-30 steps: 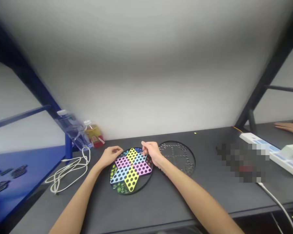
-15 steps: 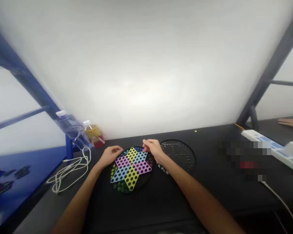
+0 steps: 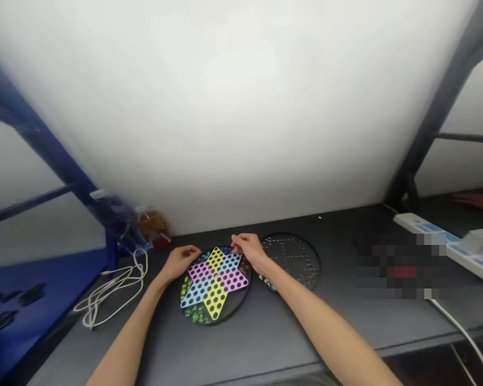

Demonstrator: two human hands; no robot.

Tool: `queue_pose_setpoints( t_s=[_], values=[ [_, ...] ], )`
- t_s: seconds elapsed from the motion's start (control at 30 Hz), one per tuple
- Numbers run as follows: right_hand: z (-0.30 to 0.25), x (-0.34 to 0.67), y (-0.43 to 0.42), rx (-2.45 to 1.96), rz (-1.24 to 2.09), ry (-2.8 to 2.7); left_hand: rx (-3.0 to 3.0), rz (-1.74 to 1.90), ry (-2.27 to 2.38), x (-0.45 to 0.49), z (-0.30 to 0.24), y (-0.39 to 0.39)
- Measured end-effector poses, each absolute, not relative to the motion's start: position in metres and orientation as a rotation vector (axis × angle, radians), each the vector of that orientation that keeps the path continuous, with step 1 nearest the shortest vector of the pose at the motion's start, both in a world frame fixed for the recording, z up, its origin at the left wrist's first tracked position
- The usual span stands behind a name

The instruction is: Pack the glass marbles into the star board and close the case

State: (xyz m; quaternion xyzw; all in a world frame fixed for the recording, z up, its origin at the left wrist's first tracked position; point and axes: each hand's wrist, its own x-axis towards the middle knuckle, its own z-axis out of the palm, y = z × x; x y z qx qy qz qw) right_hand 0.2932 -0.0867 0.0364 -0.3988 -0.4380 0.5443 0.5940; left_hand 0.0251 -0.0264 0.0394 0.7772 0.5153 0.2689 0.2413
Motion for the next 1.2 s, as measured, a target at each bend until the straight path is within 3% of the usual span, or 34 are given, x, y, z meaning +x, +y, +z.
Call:
queue_pose_setpoints(
  t_s=[0.47, 0.93, 1.2],
  values=[
    [0.049, 0.377, -0.131, -1.165, 0.693, -1.657, 2.119, 0.759, 1.415, 0.025, 0.037, -0.026],
    [0.047, 0.397, -0.14, -1.159, 1.017, -2.024, 2.203, 0.741, 1.434, 0.029, 0.042, -0.03],
    [0.047, 0.399, -0.136, -1.209, 0.921, -1.816, 2.275, 0.753, 1.396, 0.027, 0.044, -0.028]
  ],
)
